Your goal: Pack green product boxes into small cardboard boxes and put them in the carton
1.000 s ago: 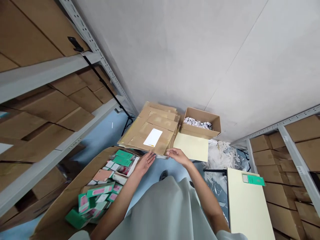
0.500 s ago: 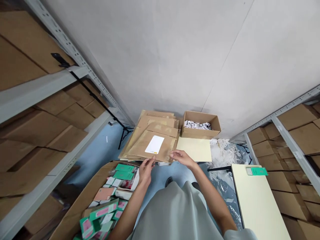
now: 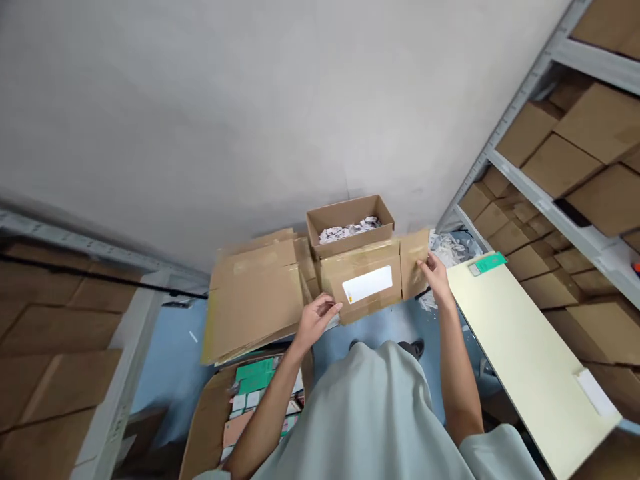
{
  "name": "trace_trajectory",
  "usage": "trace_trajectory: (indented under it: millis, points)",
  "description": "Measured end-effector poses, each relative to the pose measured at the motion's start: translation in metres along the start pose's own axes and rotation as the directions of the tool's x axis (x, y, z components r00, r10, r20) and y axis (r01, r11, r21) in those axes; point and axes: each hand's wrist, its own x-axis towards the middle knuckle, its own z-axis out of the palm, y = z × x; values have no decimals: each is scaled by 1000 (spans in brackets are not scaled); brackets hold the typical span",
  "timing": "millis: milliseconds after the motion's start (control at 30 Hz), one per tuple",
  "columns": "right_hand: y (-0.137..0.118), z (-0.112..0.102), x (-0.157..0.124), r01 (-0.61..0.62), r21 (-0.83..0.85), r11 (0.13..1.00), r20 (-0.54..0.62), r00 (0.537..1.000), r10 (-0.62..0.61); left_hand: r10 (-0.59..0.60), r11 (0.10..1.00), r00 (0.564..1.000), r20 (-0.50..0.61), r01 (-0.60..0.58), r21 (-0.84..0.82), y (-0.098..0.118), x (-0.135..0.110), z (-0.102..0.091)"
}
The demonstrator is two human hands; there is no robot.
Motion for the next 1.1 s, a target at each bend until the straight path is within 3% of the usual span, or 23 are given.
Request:
trace_trajectory:
  millis: [100, 233, 367, 533, 667, 800, 1000, 1100]
  points:
    - [20, -74, -34, -84, 26, 996, -116, 989, 87, -39, 999, 990, 132, 33, 43, 4, 24, 53]
    - [44, -162, -96, -204, 49, 978, -295, 932, 210, -182, 982, 964, 192, 170, 77, -3, 57, 140]
    - [62, -245, -155, -268, 120, 956, -475, 830, 293, -249, 966, 922, 296, 214, 147, -17, 87, 253]
    - [76, -324, -218, -299, 122, 946, -703, 647, 295, -209, 969, 837, 505, 107, 223, -31, 98, 401]
    - [85, -351, -243, -302, 136, 943, -803, 524, 283, -197, 967, 763, 616, 48, 250, -36, 102, 494]
    - [101, -354, -242, -308, 183, 934, -865, 400, 302, -136, 967, 692, 709, -63, 246, -44, 111, 560]
    - [127, -345, -220, -363, 230, 903, -914, 239, 329, -153, 949, 575, 804, -141, 282, -62, 133, 617]
    - [131, -344, -204, -423, 239, 874, -909, 219, 354, -206, 948, 506, 838, -108, 298, -67, 145, 633]
